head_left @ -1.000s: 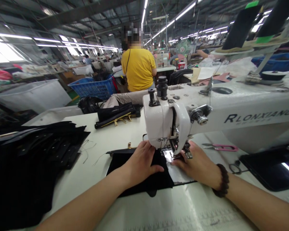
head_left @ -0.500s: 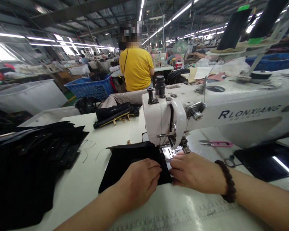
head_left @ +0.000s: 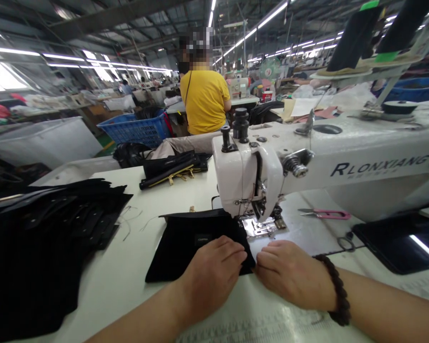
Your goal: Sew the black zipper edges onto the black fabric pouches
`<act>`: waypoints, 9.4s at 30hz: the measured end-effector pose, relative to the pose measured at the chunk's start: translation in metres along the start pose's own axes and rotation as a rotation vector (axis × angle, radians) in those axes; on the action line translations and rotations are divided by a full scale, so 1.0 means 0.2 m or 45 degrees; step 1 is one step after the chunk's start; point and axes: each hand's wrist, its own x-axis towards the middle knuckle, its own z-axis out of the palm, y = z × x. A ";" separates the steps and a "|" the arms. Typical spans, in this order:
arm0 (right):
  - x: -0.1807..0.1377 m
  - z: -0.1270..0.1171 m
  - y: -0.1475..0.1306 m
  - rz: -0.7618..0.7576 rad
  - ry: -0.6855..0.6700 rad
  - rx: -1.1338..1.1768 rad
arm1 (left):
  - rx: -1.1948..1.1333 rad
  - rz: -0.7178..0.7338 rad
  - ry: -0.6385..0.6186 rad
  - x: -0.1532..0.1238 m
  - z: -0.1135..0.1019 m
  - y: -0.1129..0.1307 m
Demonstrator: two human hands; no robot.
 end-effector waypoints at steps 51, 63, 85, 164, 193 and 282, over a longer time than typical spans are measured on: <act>-0.02 -0.04 0.04 0.018 0.049 0.075 | -0.264 0.021 -0.013 -0.06 0.05 -0.04; -0.01 -0.06 0.04 -0.183 -0.032 0.100 | 0.036 0.187 -0.158 -0.08 0.07 -0.03; 0.00 0.05 0.08 0.155 -0.100 -0.108 | 0.110 0.133 -0.245 -0.02 0.08 -0.20; -0.02 0.06 0.11 0.095 -0.050 -0.083 | -0.575 -0.922 -0.175 -0.11 -0.28 -0.32; -0.02 0.04 0.11 0.106 -0.078 0.020 | -1.456 -1.294 -0.232 -0.19 -0.17 -0.42; 0.00 -0.09 0.13 0.880 -0.283 1.917 | 0.085 0.211 -0.007 -0.08 -0.03 0.14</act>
